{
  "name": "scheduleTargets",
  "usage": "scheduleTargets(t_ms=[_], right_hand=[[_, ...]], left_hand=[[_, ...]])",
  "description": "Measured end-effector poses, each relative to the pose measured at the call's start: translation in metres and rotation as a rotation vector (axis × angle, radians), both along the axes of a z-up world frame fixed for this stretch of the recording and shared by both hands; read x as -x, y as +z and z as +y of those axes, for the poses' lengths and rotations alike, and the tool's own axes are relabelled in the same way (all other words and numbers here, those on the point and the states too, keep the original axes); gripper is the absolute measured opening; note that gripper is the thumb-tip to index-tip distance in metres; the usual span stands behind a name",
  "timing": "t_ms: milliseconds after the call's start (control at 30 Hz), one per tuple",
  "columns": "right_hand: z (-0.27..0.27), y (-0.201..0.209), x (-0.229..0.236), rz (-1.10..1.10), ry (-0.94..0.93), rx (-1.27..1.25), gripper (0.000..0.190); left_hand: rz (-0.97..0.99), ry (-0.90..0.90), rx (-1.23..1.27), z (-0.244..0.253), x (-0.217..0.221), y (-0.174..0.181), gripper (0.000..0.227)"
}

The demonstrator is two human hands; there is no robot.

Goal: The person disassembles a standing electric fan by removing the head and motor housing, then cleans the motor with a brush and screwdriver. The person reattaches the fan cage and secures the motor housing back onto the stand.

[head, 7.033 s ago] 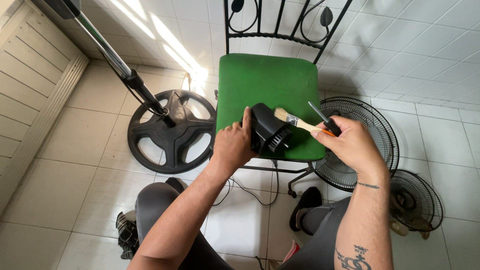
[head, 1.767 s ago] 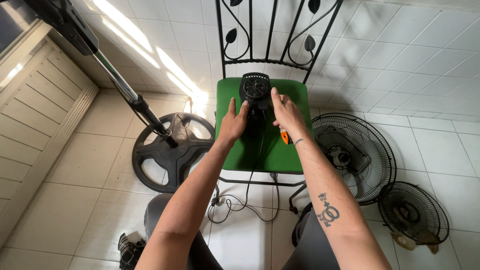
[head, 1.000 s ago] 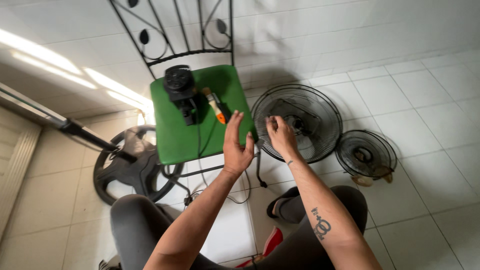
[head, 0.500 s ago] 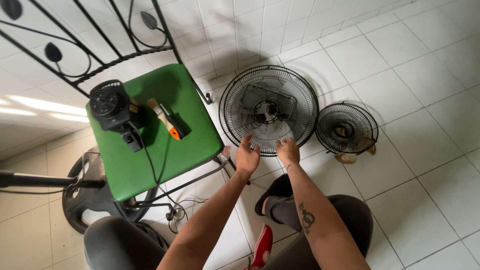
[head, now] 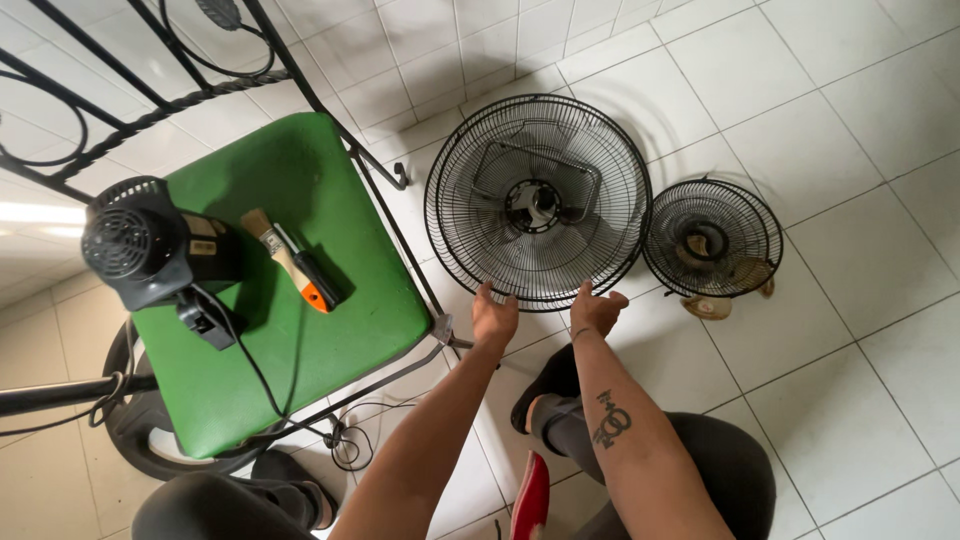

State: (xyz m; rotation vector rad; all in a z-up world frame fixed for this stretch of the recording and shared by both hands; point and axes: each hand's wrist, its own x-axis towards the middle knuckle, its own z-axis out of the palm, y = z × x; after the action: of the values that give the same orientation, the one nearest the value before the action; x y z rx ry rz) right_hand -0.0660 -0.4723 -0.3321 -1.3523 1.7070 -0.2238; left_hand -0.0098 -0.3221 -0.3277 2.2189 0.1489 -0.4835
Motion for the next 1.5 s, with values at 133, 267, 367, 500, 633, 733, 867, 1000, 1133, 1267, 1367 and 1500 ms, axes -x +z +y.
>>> scheduleTargets(t_ms=[133, 267, 367, 500, 633, 733, 867, 1000, 1133, 1267, 1367, 1500], right_hand=[[-0.002, -0.019, -0.005, -0.015, -0.115, -0.083, 0.067], [-0.006, -0.05, -0.008, -0.01, -0.052, -0.033, 0.05], [-0.001, -0.069, -0.006, -0.019, -0.013, 0.106, 0.036], [0.005, -0.068, -0.007, -0.271, -0.192, -0.131, 0.034], [0.001, -0.061, -0.011, -0.523, -0.316, -0.094, 0.031], [-0.001, -0.058, -0.007, -0.566, -0.342, -0.035, 0.031], [-0.013, -0.054, -0.005, -0.621, -0.321, 0.033, 0.031], [-0.033, -0.029, 0.006, -0.698, -0.347, 0.002, 0.029], [-0.054, 0.016, 0.023, -0.656, -0.31, 0.079, 0.029], [-0.07, 0.079, 0.048, -0.696, -0.243, 0.169, 0.027], [-0.077, 0.132, 0.069, -0.747, -0.199, 0.207, 0.027], [-0.085, 0.203, 0.097, -0.73, -0.195, 0.218, 0.025]], left_hand=[[0.005, -0.021, 0.002, -0.007, -0.017, -0.01, 0.063], [-0.039, -0.078, -0.047, -0.029, -0.04, -0.016, 0.057], [-0.155, -0.185, -0.107, -0.045, -0.049, -0.029, 0.055], [-0.199, -0.38, -0.206, -0.054, -0.069, -0.048, 0.056], [-0.361, -0.677, -0.333, -0.047, -0.084, -0.058, 0.05], [-0.405, -0.743, -0.32, -0.042, -0.086, -0.057, 0.043], [-0.481, -0.78, -0.25, -0.047, -0.089, -0.046, 0.047], [-0.473, -0.769, -0.207, -0.061, -0.087, -0.021, 0.051], [-0.454, -0.827, -0.222, -0.08, -0.081, 0.022, 0.055], [-0.504, -0.891, -0.229, -0.094, -0.07, 0.085, 0.055], [-0.544, -0.957, -0.261, -0.099, -0.053, 0.147, 0.062], [-0.561, -1.023, -0.304, -0.077, -0.026, 0.237, 0.066]])
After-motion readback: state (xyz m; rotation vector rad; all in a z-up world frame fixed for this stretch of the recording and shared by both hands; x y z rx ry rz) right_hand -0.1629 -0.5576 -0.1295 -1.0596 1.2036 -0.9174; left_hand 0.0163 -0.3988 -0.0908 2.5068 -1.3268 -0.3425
